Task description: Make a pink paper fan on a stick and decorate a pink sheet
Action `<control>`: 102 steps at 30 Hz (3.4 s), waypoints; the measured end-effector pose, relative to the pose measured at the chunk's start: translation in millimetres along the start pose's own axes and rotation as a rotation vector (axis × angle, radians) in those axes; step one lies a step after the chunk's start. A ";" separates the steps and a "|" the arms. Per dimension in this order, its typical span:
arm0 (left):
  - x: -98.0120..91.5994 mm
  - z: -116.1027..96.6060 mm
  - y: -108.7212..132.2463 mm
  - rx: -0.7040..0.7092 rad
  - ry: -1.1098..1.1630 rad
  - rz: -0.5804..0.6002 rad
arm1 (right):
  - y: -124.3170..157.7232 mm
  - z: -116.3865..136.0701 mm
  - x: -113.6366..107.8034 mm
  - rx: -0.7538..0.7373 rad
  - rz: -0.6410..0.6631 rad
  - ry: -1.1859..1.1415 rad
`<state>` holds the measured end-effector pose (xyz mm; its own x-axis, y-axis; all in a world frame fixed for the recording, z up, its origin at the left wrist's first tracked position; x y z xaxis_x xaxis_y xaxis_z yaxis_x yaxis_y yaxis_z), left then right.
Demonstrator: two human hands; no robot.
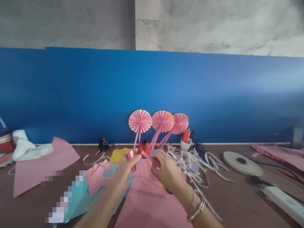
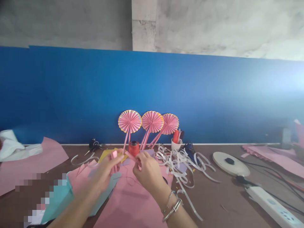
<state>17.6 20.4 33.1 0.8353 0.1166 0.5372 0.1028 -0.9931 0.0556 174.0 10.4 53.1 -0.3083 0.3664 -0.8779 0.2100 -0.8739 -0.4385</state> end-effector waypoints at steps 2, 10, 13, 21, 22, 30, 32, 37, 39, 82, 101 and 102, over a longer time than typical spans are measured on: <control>3.8 5.9 2.8 -0.011 -0.097 0.035 | 2.1 4.3 -1.2 -0.038 -0.067 -0.014; 0.2 14.2 4.3 0.070 -0.165 -0.051 | 10.6 18.1 11.4 -0.148 -0.200 0.074; -2.2 17.3 4.5 0.074 -0.157 -0.097 | 12.3 20.4 15.6 -0.164 -0.252 0.107; 2.8 18.4 2.9 -0.023 0.054 0.028 | 8.5 8.6 16.6 -0.038 -0.218 -0.206; 3.0 18.7 2.8 -0.031 0.061 0.047 | 7.5 7.1 17.5 -0.015 -0.192 -0.275; 7.6 17.9 5.3 -0.006 0.100 0.162 | 1.6 5.5 22.7 0.216 0.001 -0.810; 10.1 16.3 6.5 0.000 0.192 0.223 | 3.1 6.1 21.5 0.318 0.118 -1.011; 5.8 19.5 7.0 -0.039 0.308 0.197 | 12.2 16.6 18.9 0.445 0.375 -1.380; 3.8 21.1 6.6 -0.063 0.330 0.188 | 14.4 21.4 18.3 0.432 0.383 -1.439; 11.8 8.4 15.8 0.065 0.144 0.273 | 16.3 35.1 28.3 0.448 0.270 -1.295; 13.1 0.3 11.7 -0.007 0.074 0.359 | 10.6 18.0 28.1 0.313 0.378 -0.976; 12.2 1.3 10.7 0.010 0.072 0.347 | 11.1 17.6 29.4 0.314 0.388 -0.972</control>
<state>29.7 11.2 39.1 0.7814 -0.2294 0.5803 -0.1754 -0.9732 -0.1484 150.9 5.8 25.8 -0.9022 -0.2400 -0.3585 0.2475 -0.9686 0.0256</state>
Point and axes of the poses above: each hand's wrist, its own y-axis away from the middle knuckle, its own x-axis out of the palm, z = x × y, the point moved 3 cm from there along -y, towards the middle knuckle, and after that the axes turned 14 degrees about y, right-handed, at the moved point
